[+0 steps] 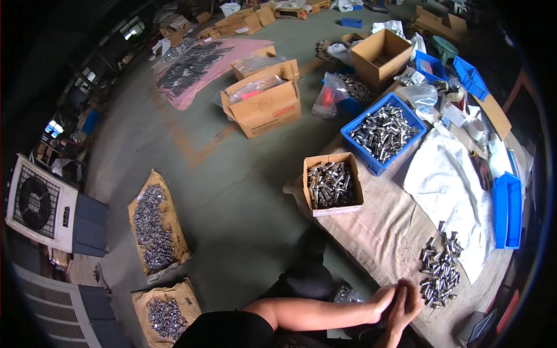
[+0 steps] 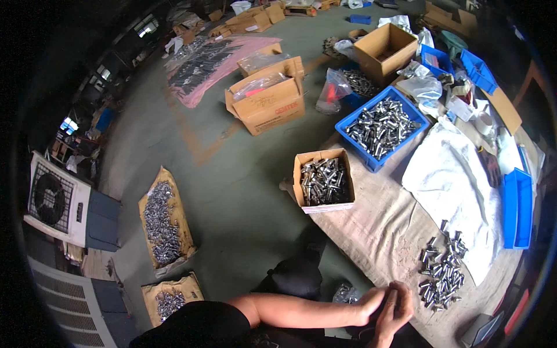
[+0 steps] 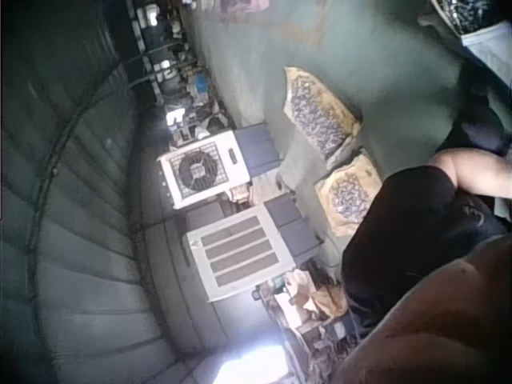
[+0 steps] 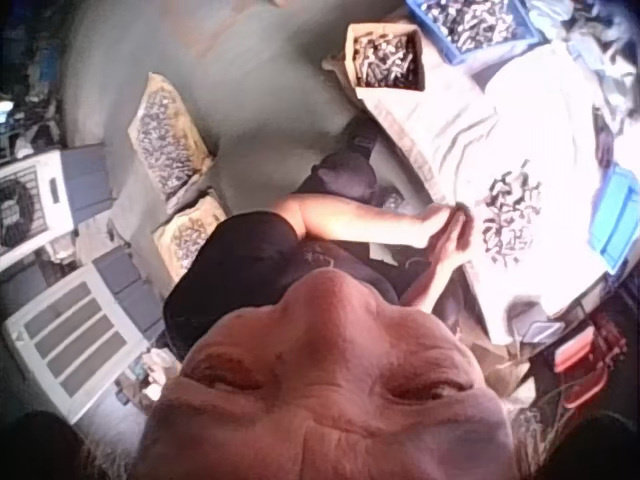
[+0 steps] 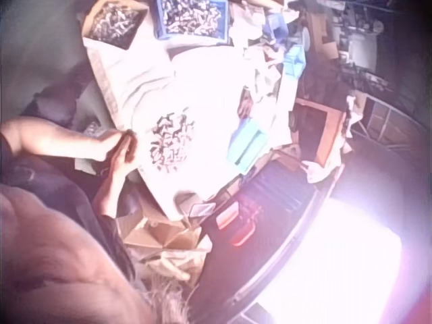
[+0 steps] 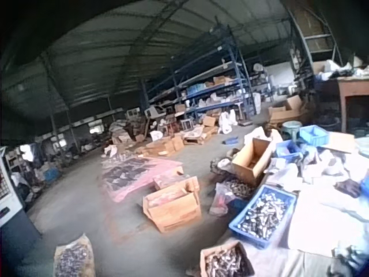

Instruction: The person picks up metal parts from the table and assembles them together by hand.

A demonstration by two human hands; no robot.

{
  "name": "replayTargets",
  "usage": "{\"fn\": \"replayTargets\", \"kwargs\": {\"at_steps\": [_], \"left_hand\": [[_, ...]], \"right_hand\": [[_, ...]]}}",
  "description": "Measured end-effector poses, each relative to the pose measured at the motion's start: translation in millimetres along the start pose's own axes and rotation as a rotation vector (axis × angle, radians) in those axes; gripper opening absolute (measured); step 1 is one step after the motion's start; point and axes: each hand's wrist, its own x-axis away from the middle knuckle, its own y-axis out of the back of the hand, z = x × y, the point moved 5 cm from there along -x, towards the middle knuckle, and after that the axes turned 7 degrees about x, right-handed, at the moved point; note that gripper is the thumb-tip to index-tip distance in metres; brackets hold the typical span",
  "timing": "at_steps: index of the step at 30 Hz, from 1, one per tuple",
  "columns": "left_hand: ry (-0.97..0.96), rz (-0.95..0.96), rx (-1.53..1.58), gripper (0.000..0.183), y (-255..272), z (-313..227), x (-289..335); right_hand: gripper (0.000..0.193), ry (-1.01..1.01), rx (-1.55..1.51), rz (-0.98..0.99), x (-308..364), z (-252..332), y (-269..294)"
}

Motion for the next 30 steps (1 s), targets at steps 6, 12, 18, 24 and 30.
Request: {"fn": "replayTargets", "kwargs": {"at_steps": [6,12,18,24,30], "left_hand": [[0.088,0.121,0.179,0.018,0.0,-6.8,-14.5],[-0.030,-0.085,-0.081,0.027,24.3,-35.5,-1.3],[-0.209,0.059,-0.056,0.027,74.5,-29.6,33.9],[-0.207,-0.087,0.009,0.020,134.2,-1.1,63.9],[-0.197,0.167,0.055,0.027,96.4,-38.9,109.7]], "right_hand": [[0.019,0.255,0.128,-0.163,5.9,17.3,6.0],[0.018,-0.002,0.071,-0.056,8.0,-6.1,11.2],[0.015,0.087,0.148,0.218,47.8,12.5,-19.5],[0.014,-0.010,0.052,0.442,86.7,-1.0,-44.2],[0.017,0.213,-0.164,0.410,67.8,10.4,-46.3]]}}
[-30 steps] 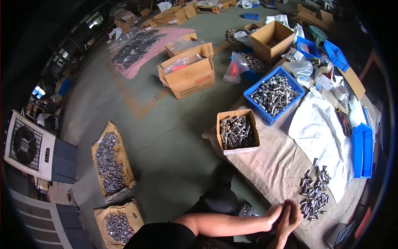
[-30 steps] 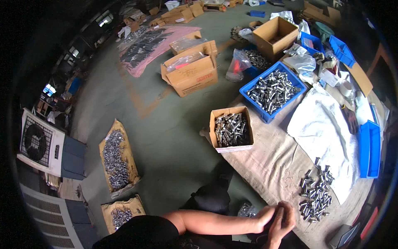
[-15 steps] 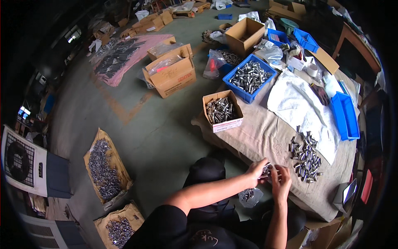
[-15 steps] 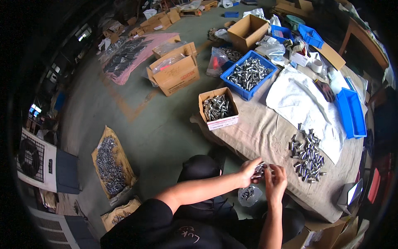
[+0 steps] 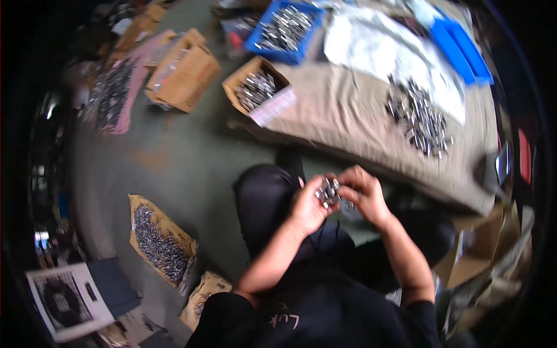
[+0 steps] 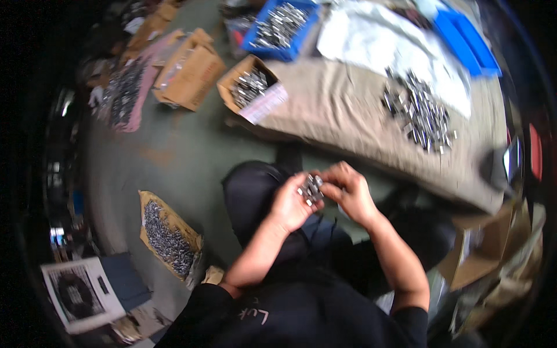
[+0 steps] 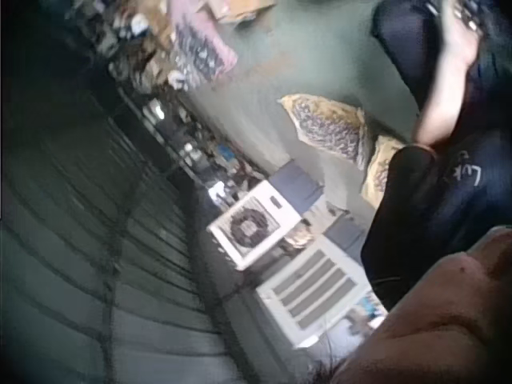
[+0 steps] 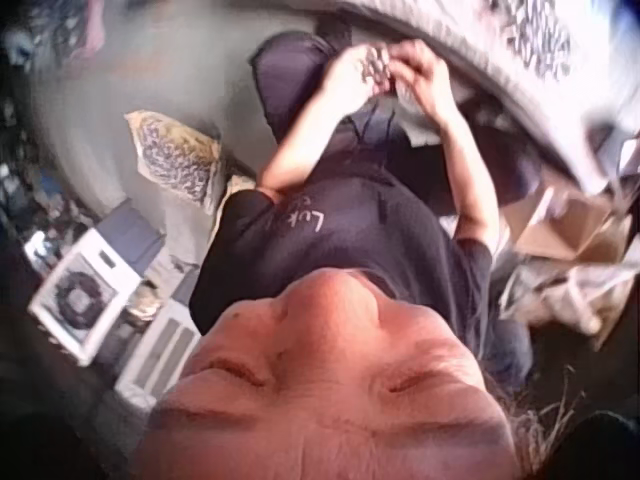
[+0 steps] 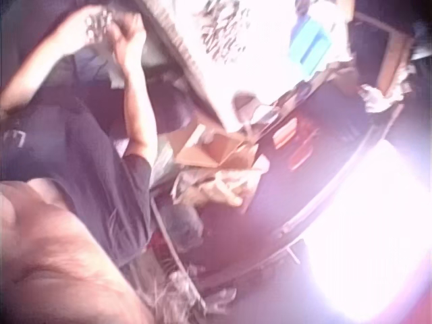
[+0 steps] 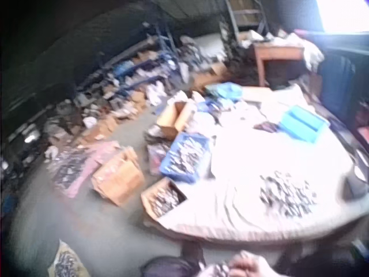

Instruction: The person picks up metal parts from the table and assembles them together by hand.

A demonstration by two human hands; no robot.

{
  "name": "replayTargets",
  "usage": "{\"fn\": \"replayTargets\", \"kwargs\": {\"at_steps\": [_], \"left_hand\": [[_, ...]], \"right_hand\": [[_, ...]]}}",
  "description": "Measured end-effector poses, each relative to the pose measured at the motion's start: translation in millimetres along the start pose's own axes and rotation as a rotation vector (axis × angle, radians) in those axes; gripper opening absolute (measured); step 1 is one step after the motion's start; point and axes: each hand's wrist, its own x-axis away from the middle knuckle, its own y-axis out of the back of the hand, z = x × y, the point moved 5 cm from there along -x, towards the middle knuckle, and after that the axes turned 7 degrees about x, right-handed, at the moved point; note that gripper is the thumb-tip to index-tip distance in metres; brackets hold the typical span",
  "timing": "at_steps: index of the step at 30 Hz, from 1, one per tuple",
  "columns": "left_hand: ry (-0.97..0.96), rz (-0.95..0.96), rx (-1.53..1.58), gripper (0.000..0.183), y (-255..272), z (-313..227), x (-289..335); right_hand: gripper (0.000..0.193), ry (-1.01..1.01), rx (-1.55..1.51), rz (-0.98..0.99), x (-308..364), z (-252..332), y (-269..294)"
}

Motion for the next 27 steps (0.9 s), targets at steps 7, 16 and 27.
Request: {"fn": "replayTargets", "kwargs": {"at_steps": [7,16,27], "left_hand": [[-0.077,-0.007,-0.186,0.032,-13.9,5.3,6.9],[-0.318,0.039,-0.535,0.032,-11.4,8.7,13.7],[0.062,-0.004,-0.154,0.035,-1.4,-0.3,25.1]], "right_hand": [[0.021,-0.132,-0.227,0.036,14.8,-3.6,7.5],[0.019,-0.009,-0.004,0.064,27.1,3.0,4.4],[0.015,-0.431,-0.757,0.014,35.9,-23.6,-6.2]]}}
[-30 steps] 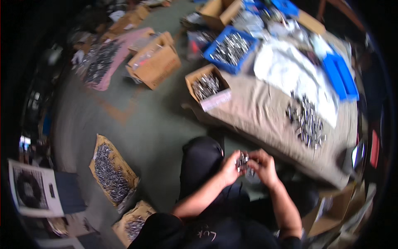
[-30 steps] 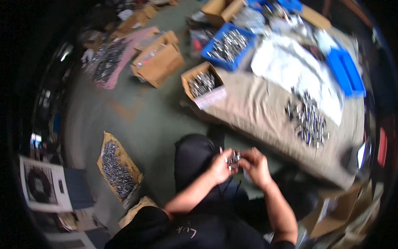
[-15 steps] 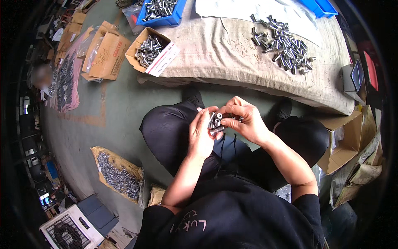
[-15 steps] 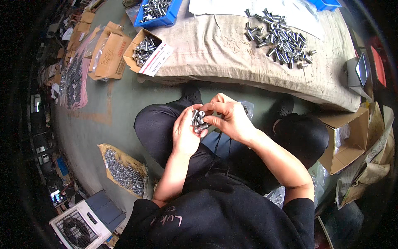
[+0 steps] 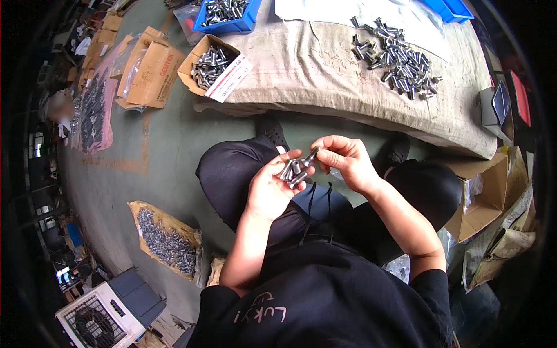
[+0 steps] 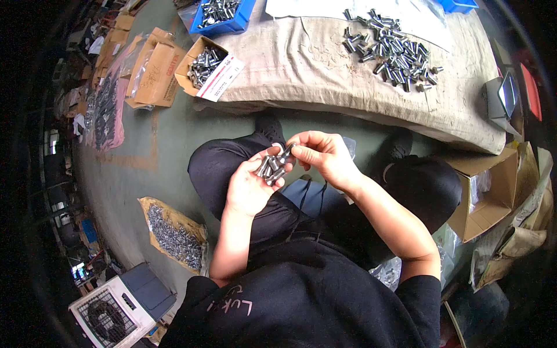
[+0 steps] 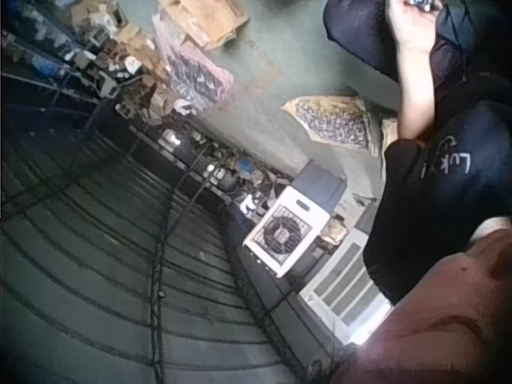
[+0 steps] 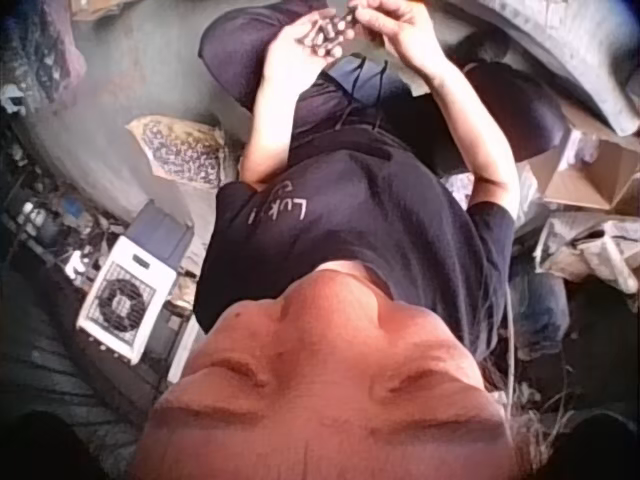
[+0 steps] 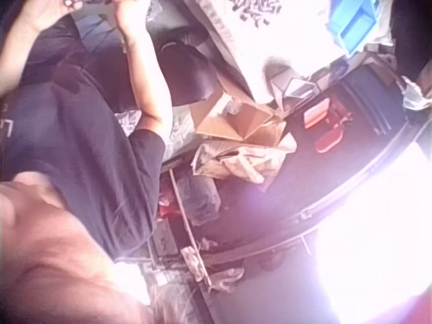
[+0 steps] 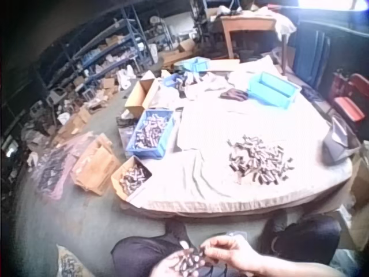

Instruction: The person picks up metal parts from the table and assembles them together by hand.

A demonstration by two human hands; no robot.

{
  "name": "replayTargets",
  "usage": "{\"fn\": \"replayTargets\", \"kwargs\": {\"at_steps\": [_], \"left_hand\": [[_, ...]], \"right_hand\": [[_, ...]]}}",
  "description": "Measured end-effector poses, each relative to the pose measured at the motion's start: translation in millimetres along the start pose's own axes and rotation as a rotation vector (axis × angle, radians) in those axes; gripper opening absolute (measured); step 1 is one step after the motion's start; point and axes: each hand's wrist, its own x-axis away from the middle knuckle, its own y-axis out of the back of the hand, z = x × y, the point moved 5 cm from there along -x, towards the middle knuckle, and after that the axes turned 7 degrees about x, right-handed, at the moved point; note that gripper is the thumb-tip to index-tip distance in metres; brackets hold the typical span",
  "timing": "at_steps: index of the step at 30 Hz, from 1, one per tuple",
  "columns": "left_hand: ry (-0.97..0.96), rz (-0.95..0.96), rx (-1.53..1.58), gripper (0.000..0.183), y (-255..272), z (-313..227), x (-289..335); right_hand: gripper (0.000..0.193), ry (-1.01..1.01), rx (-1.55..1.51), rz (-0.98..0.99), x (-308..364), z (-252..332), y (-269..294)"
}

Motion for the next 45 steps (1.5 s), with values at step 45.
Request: {"fn": "replayTargets", "kwargs": {"at_steps": [45], "left_hand": [[-0.464,0.008,-0.371,0.034,-8.3,-7.0,16.3]], "right_hand": [[0.015,-0.007,-0.355,-0.001,10.3,-14.4,-12.3]]}}
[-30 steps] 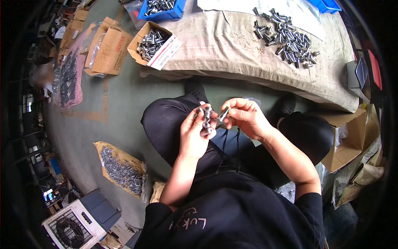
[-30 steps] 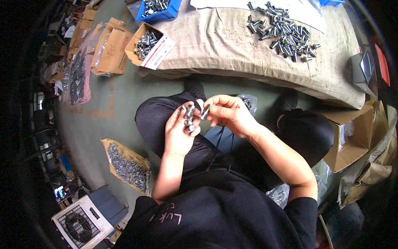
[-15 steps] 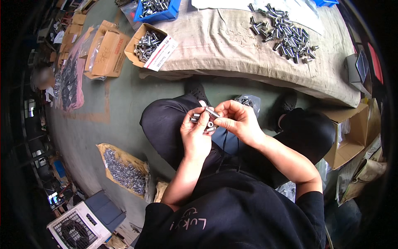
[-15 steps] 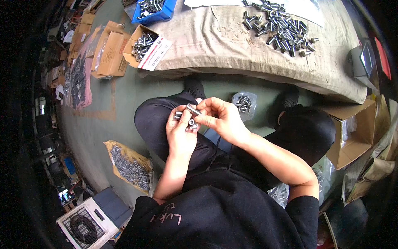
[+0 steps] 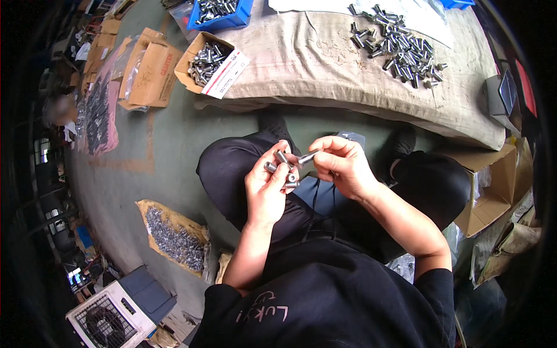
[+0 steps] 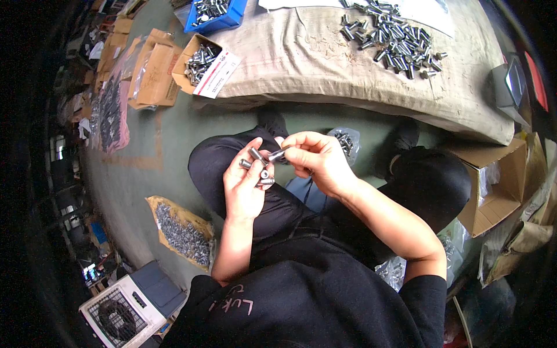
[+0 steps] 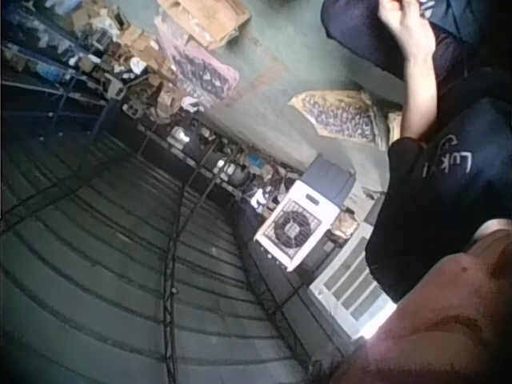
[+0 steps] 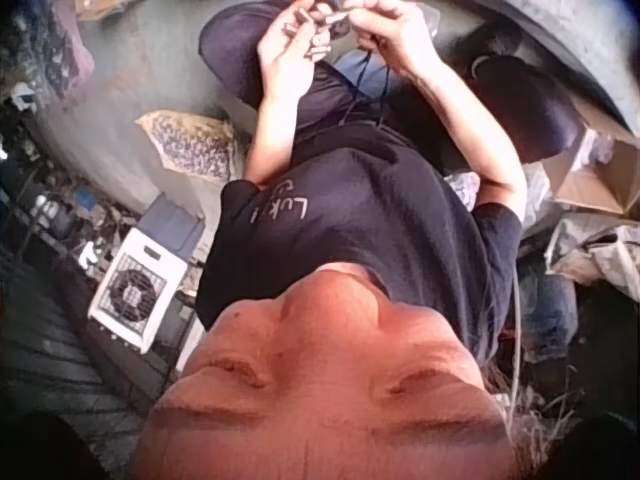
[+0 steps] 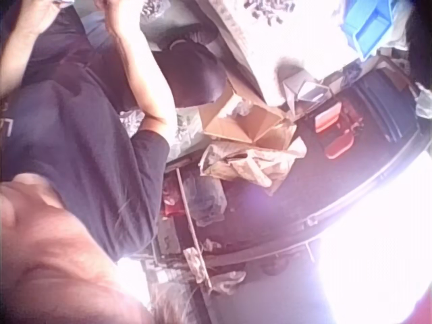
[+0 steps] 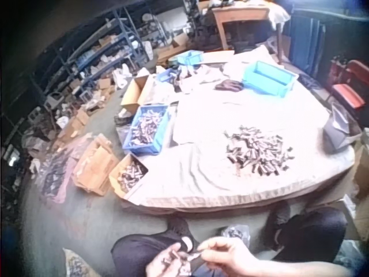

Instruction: The person picks up metal parts from the table and assembles them together by hand.

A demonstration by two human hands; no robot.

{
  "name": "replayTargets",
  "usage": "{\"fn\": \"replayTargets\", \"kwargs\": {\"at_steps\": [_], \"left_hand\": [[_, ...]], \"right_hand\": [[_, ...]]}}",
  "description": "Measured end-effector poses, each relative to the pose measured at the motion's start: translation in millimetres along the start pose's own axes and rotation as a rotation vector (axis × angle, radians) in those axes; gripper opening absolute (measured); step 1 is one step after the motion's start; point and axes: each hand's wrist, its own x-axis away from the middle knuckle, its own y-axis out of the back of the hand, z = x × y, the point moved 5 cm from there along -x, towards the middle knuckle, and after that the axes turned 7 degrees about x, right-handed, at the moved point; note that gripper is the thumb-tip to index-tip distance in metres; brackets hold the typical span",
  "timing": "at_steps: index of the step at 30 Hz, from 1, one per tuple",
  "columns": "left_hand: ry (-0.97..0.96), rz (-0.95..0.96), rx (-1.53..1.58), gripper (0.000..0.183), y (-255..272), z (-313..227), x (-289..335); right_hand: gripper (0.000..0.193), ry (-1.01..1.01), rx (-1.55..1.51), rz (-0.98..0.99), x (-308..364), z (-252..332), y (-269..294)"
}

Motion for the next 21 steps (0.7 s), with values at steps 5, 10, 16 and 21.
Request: {"fn": "replayTargets", "kwargs": {"at_steps": [5,10,16,21], "left_hand": [[-0.012,0.099,-0.194,0.035,-4.9,-2.6,-0.3],[-0.217,0.205,-0.812,0.038,-27.5,-9.9,2.1],[0.122,0.039,-0.260,0.032,-7.5,-1.3,1.4],[0.278,-0.009,0.139,0.030,-3.3,-1.7,-2.2]], "right_hand": [[0.014,-0.151,-0.136,0.059,-1.4,3.5,-7.9],[0.017,0.118,0.551,0.044,0.0,10.4,-14.3],[0.016,-0.098,0.301,0.001,3.4,5.4,-3.1],[0.017,0.037,0.332,0.085,3.4,6.1,-4.5]]}}
